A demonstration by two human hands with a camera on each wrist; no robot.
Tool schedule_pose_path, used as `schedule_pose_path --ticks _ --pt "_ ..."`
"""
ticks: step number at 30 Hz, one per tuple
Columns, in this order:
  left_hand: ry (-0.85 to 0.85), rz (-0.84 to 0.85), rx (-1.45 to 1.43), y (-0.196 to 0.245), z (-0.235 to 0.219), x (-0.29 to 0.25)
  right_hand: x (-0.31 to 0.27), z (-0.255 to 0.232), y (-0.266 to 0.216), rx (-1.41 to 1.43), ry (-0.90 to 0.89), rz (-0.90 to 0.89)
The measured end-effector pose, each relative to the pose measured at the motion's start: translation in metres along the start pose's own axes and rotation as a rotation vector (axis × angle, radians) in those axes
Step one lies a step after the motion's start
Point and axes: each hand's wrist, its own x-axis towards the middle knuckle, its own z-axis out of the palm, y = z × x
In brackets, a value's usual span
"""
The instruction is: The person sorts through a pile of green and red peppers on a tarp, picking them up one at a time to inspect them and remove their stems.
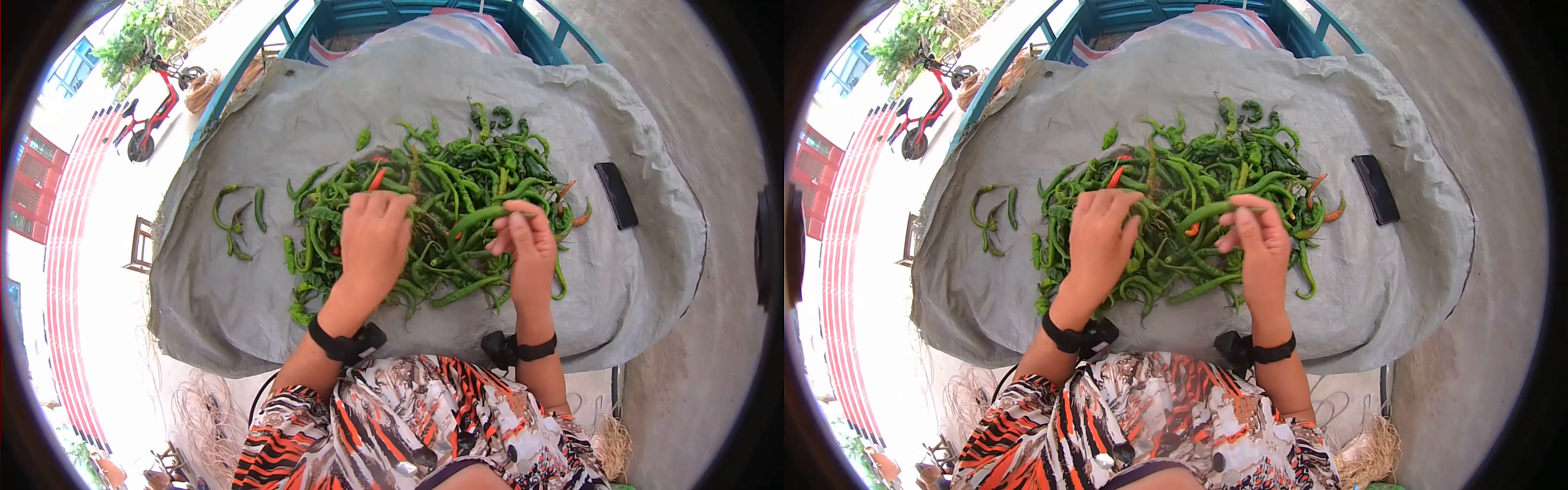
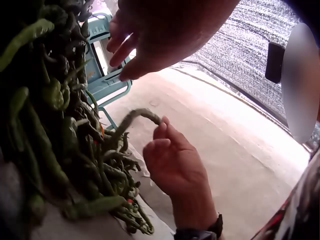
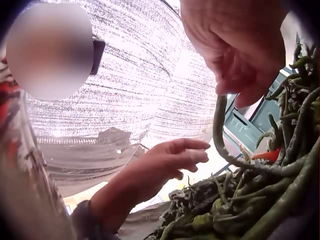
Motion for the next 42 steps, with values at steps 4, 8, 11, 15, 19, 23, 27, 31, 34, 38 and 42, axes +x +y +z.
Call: schedule_pose_path --ticks 4,8,11,15,19,23,27,31,34,38,42 --pt "0.012 0.017 0.21 -0.024 0.009 0.001 0.011 -0.014 -0.008 0.213 0.091 -0.091" --pt "-0.066 0.023 0.262 -0.038 0.006 -0.002 0.007 -0.01 -0.007 0.216 0.205 -0.042" --pt "0.021 0.063 0.213 -0.022 -0.007 0.005 0.0 -0.011 0.004 0.102 0.124 0.018" --pt "0.03 0.066 -0.105 -0.001 -0.018 0.006 -0.008 0.001 0.014 -0.105 -0.13 0.097" --pt "-0.138 0.048 -0.347 0.011 -0.01 -0.004 -0.016 0.018 0.004 -0.233 -0.32 0.146" --pt "-0.212 -0.3 -0.905 0.015 -0.01 -0.012 -0.016 0.016 0.008 -0.243 -0.29 0.126" --pt "-0.11 -0.458 -1.118 0.001 -0.006 -0.009 -0.014 0.004 0.009 -0.189 -0.184 0.116" --pt "-0.113 -0.259 -0.554 -0.012 0.013 -0.004 -0.001 0.0 0.0 -0.125 -0.014 0.023" --pt "-0.023 0.063 -0.129 -0.022 0.036 0.002 0.01 0.003 -0.012 -0.147 0.042 -0.177" --pt "-0.089 0.103 0.204 -0.023 0.048 0.005 0.012 -0.008 -0.006 -0.45 0.116 -0.269" --pt "-0.175 0.071 0.228 -0.022 0.044 0.011 0.001 -0.005 0.008 -0.371 -0.04 -0.125"
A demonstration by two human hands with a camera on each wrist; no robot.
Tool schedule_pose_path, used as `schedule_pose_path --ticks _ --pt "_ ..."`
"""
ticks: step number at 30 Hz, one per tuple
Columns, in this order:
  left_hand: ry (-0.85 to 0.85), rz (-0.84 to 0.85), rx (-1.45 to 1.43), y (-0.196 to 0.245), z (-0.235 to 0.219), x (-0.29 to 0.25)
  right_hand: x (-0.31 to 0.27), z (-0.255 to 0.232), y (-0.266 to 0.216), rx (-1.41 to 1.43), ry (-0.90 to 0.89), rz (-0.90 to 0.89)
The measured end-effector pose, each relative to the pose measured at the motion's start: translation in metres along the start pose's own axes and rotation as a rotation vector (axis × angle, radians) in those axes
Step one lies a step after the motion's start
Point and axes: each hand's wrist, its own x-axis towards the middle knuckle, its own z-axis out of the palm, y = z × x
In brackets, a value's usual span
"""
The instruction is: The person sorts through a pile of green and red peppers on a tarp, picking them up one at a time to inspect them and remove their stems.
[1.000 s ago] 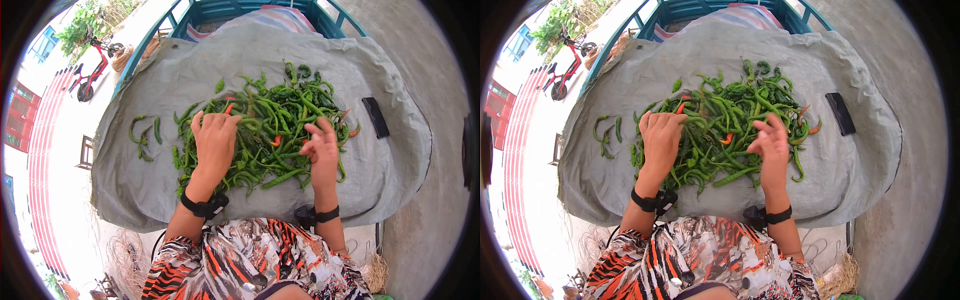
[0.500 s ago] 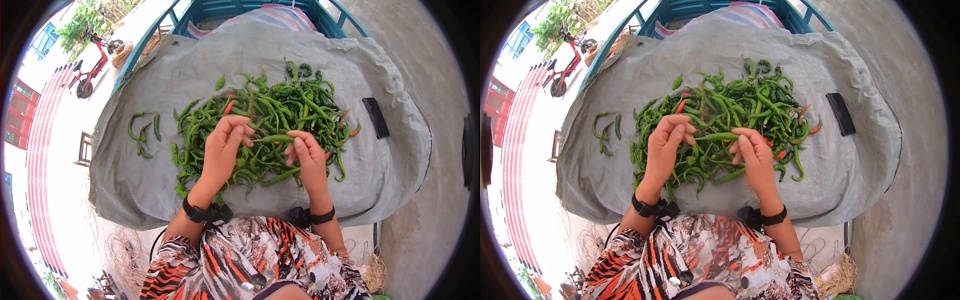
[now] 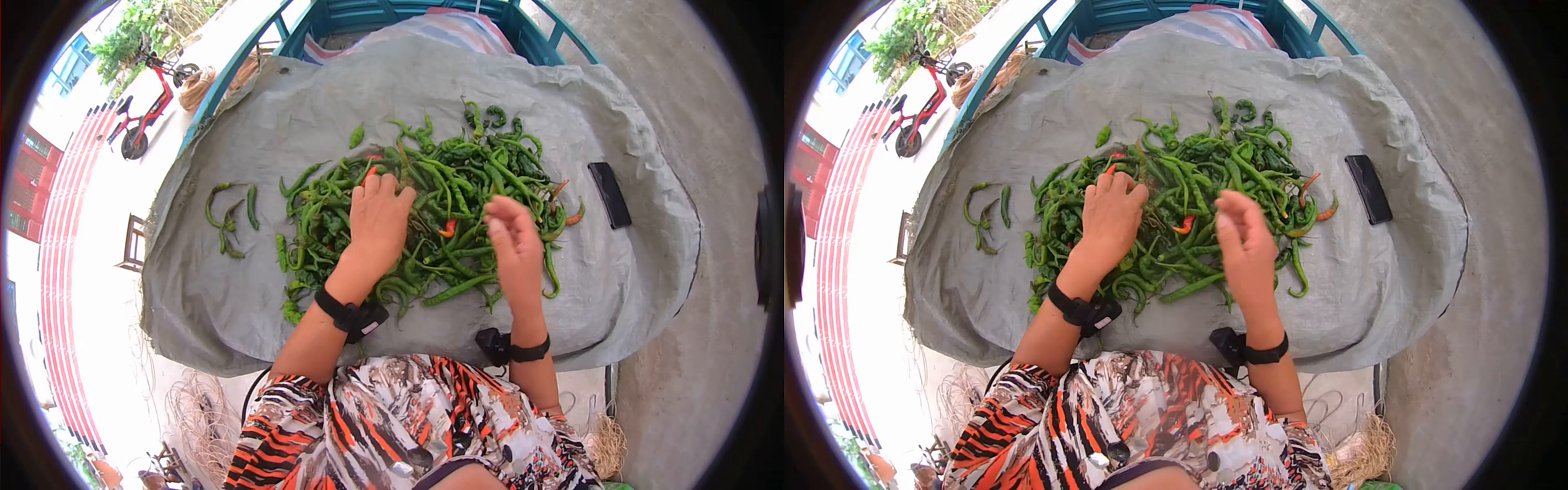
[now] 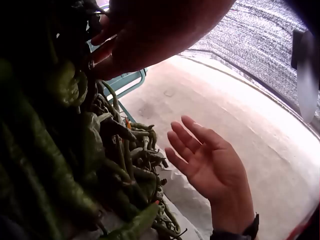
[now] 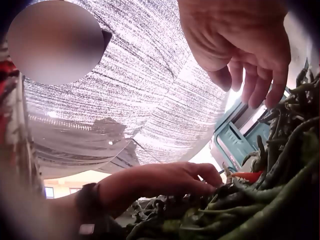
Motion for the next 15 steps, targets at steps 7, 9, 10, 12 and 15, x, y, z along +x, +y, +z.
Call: schedule_pose_path --ticks 7,9,10,12,15 --pt "0.19 0.099 -0.295 0.011 -0.033 0.001 -0.013 0.026 0.001 -0.132 -0.179 0.038" --pt "0.162 0.126 -0.412 0.015 -0.042 -0.003 -0.013 0.031 0.003 -0.084 -0.149 0.03" --pt "0.149 0.139 -0.47 0.016 -0.046 -0.004 -0.013 0.032 0.004 -0.061 -0.135 0.024" --pt "0.1 0.142 -0.513 0.016 -0.052 -0.007 -0.013 0.034 -0.004 0.055 -0.125 0.095" --pt "0.017 0.111 -0.586 0.015 -0.054 -0.009 -0.012 0.026 -0.005 0.201 -0.225 0.215"
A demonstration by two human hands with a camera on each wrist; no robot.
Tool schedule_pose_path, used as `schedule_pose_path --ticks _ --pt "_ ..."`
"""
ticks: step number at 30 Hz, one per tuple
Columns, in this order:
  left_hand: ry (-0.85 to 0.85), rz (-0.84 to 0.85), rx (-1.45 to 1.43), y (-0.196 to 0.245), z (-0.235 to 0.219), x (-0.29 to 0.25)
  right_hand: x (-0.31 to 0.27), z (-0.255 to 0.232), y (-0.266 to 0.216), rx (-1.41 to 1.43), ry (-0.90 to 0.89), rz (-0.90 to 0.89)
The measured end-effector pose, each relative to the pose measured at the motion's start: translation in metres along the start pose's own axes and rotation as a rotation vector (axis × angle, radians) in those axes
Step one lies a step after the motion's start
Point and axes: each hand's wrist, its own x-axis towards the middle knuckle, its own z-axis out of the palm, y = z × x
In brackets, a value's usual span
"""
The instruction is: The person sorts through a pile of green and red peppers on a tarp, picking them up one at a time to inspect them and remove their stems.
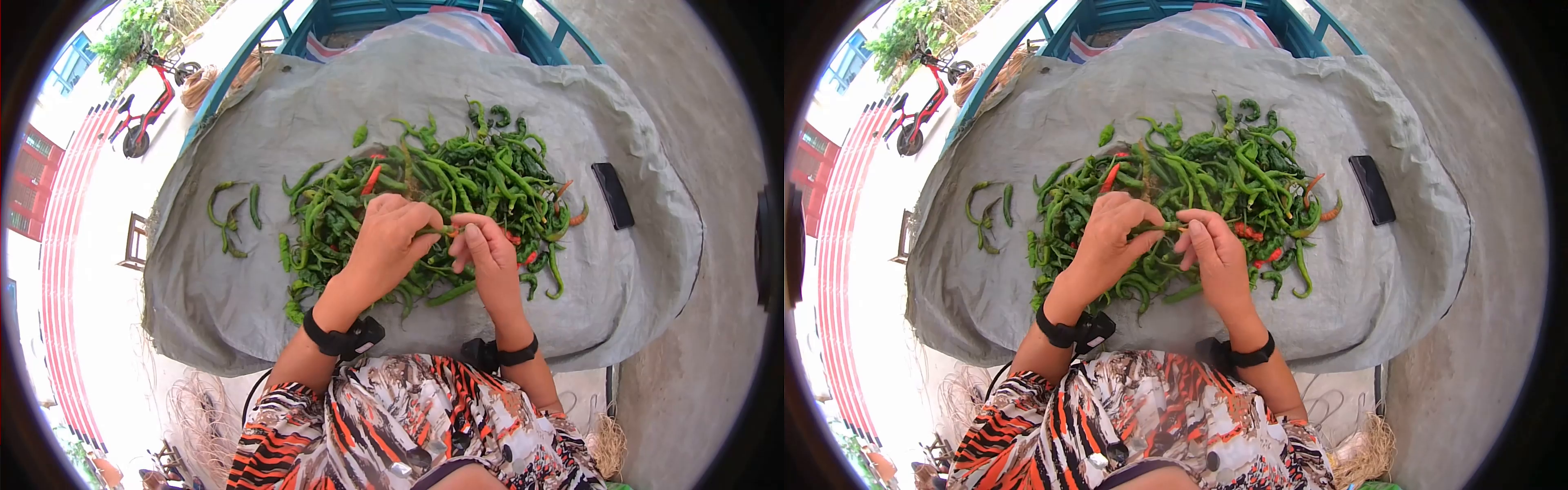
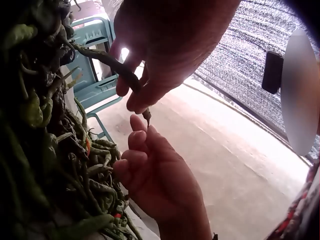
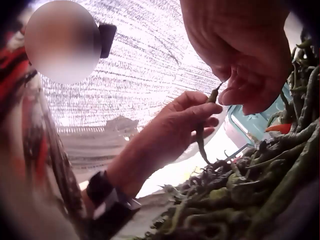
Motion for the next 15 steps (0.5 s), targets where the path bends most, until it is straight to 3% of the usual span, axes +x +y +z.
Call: schedule_pose_path --ticks 2,4,7,9,12,15 --pt "-0.003 -0.024 -0.063 0.001 0.0 -0.001 0.001 -0.003 0.002 0.13 -0.048 0.041" --pt "0.037 -0.023 -0.132 0.001 0.001 -0.001 0.001 -0.007 -0.003 0.234 0.013 0.028" --pt "0.049 -0.129 0.082 -0.017 0.004 0.006 0.008 -0.017 -0.011 0.422 0.12 -0.09" --pt "0.092 -0.061 0.261 -0.035 0.014 0.008 0.013 -0.032 -0.008 0.567 0.133 -0.218" --pt "0.099 -0.013 0.473 -0.063 0.03 0.01 0.017 -0.041 -0.009 0.828 0.202 -0.185" --pt "0.033 -0.037 0.603 -0.075 0.038 0.013 0.014 -0.042 0.007 0.829 0.17 -0.006"
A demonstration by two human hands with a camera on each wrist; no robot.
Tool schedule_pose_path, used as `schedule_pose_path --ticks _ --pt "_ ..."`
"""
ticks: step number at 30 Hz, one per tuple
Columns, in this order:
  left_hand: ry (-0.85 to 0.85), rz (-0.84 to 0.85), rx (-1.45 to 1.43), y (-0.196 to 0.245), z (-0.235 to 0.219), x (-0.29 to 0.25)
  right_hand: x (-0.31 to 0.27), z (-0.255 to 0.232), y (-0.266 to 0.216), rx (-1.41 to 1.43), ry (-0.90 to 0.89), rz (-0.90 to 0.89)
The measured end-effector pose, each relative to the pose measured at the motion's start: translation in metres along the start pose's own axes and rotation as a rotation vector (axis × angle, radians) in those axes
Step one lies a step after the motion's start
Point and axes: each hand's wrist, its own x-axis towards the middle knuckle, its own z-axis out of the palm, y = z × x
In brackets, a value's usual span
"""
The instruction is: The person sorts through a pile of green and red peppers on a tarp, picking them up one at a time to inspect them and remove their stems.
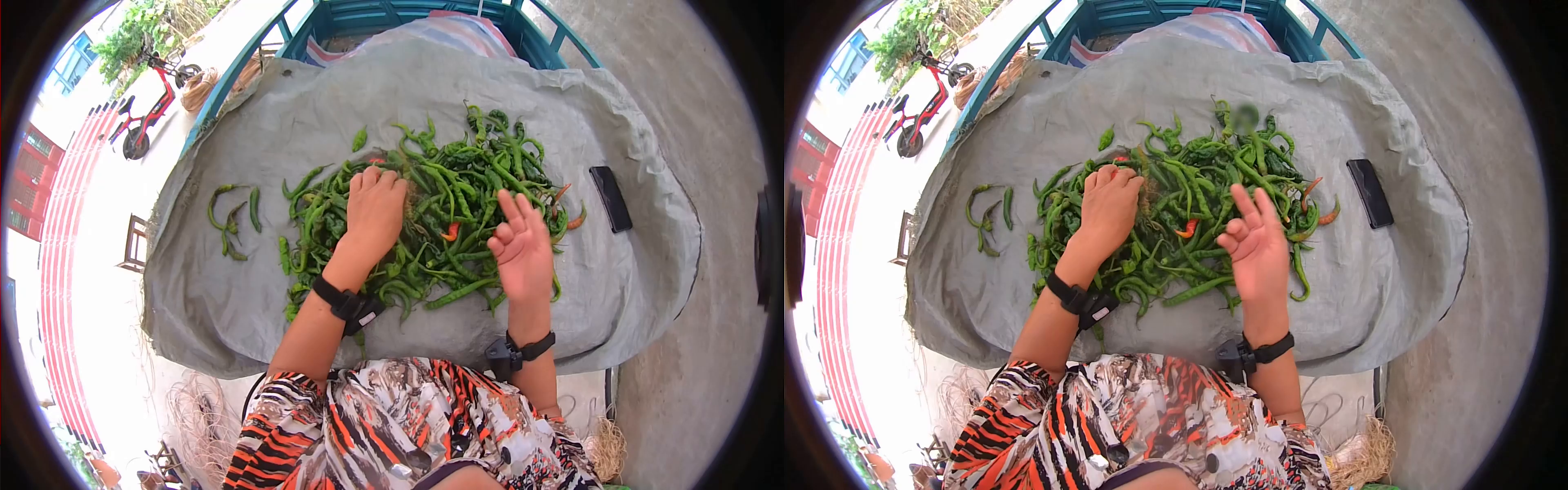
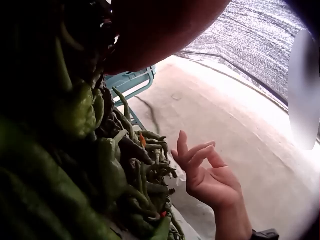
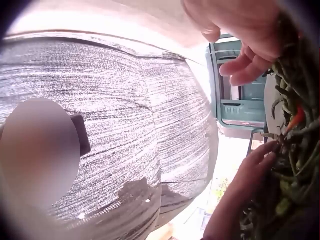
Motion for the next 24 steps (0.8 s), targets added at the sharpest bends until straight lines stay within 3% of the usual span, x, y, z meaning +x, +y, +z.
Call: schedule_pose_path --ticks 2,5,8,12,15,24 --pt "-0.154 -0.038 0.084 0.001 0.001 0.005 -0.006 0.005 0.008 -0.089 0.006 0.059" --pt "-0.075 0.016 0.055 0.0 -0.005 0.011 -0.013 0.009 0.014 -0.324 -0.118 0.127" --pt "0.041 0.04 -0.144 0.016 -0.033 0.015 -0.016 0.021 0.017 -0.443 -0.065 0.147" --pt "0.031 0.209 -0.372 0.035 -0.06 0.006 -0.014 0.025 0.021 -0.461 -0.07 0.136" --pt "-0.013 0.226 -0.523 0.045 -0.055 -0.006 -0.012 0.02 0.027 -0.47 -0.097 0.14" --pt "-0.066 0.113 -0.626 0.049 -0.048 -0.02 -0.019 0.018 0.023 -0.587 -0.112 0.074"
